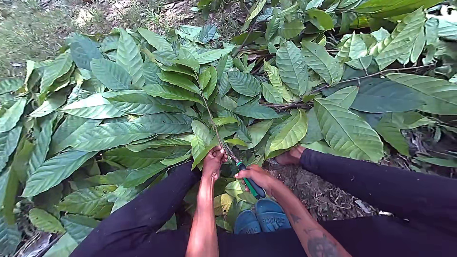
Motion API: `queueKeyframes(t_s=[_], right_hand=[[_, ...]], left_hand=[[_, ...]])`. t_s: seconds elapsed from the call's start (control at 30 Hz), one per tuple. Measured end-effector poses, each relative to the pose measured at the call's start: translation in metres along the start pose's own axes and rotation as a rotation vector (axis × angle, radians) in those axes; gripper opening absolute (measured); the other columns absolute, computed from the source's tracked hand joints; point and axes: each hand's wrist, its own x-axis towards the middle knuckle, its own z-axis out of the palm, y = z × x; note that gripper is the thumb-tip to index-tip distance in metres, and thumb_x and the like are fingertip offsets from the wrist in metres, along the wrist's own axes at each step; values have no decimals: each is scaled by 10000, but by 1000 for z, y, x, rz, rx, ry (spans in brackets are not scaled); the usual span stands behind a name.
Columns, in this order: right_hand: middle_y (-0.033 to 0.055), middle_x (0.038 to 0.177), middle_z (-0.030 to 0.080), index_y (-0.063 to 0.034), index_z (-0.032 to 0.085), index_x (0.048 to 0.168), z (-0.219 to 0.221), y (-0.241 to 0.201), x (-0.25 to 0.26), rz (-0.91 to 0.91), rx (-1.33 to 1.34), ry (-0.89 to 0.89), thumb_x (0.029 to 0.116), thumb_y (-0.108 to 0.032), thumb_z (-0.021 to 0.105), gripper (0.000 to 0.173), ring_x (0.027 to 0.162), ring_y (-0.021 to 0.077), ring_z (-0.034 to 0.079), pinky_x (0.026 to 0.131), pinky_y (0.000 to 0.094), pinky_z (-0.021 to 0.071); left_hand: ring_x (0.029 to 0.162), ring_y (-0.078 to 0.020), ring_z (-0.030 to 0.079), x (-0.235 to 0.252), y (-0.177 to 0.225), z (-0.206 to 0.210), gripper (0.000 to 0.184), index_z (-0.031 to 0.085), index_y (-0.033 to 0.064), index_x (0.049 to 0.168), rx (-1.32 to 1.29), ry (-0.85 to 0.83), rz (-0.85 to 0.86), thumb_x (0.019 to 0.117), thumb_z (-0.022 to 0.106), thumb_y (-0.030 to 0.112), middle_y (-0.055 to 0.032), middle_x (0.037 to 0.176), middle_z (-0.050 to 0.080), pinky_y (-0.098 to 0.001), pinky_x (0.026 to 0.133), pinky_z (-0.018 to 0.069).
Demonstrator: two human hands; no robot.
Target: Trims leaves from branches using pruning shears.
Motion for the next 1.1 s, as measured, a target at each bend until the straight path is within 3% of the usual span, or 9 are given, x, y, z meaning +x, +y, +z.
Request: queueKeyframes(t_s=[0.37, 0.8, 1.1], right_hand=[[26, 754, 608, -47, 602, 992, 5, 1, 13, 7, 12, 43, 1031, -292, 601, 248, 564, 111, 598, 559, 264, 536], [37, 740, 624, -23, 608, 952, 26, 14, 18, -82, 53, 138, 1039, -269, 606, 261, 564, 123, 621, 580, 280, 563], [37, 727, 615, -43, 603, 972, 22, 14, 6, -34, 233, 49, 1065, -260, 530, 247, 561, 143, 625, 574, 295, 575]], left_hand=[[607, -92, 629, 4, -11, -2, 117, 557, -80, 1117, 157, -47, 73, 1010, 560, -33, -53, 781, 627, -231, 613, 568], [613, -95, 631, 7, -10, -3, 102, 592, -67, 1086, 209, -62, 100, 1003, 591, -8, -49, 773, 633, -244, 630, 573], [625, -96, 632, 9, -16, -2, 99, 581, -72, 1085, 179, -67, 97, 1003, 584, -15, -48, 783, 629, -244, 641, 575]])
